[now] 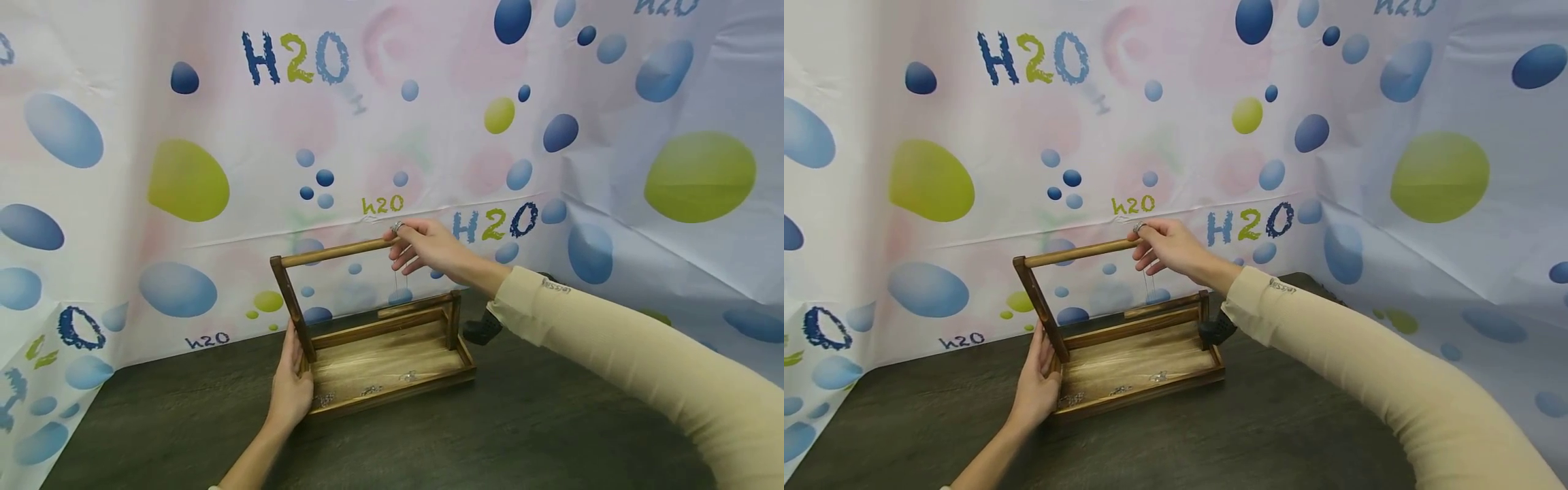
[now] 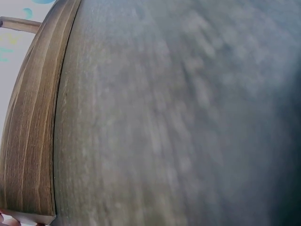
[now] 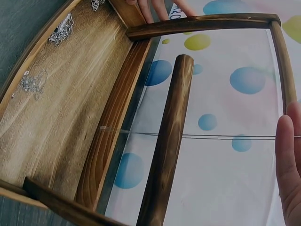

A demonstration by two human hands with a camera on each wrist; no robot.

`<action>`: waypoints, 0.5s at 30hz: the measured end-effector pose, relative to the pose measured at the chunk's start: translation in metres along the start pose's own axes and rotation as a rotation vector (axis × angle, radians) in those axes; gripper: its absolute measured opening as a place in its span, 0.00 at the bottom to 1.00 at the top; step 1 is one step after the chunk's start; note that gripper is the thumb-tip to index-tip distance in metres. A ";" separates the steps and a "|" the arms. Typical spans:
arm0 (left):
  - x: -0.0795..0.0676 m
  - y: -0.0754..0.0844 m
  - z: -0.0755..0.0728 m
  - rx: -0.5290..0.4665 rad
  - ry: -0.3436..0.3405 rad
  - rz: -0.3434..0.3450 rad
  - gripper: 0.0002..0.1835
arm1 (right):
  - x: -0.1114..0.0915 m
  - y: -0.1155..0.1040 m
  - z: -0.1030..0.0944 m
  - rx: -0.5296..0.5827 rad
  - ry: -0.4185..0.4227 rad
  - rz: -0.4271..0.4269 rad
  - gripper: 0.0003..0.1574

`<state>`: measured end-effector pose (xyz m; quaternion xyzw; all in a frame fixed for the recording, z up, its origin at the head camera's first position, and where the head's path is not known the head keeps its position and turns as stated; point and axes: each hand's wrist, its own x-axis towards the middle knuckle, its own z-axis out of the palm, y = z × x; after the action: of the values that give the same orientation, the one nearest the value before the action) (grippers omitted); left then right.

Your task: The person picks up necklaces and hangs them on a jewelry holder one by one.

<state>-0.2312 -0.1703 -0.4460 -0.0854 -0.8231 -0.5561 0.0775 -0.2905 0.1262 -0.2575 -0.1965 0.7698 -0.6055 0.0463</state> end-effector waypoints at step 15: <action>0.001 -0.003 -0.002 0.009 0.011 0.018 0.56 | -0.003 0.002 -0.025 -0.055 0.073 0.002 0.24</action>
<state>-0.2329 -0.1737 -0.4480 -0.0895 -0.8244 -0.5520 0.0874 -0.2956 0.1503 -0.2534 -0.1747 0.7875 -0.5909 0.0134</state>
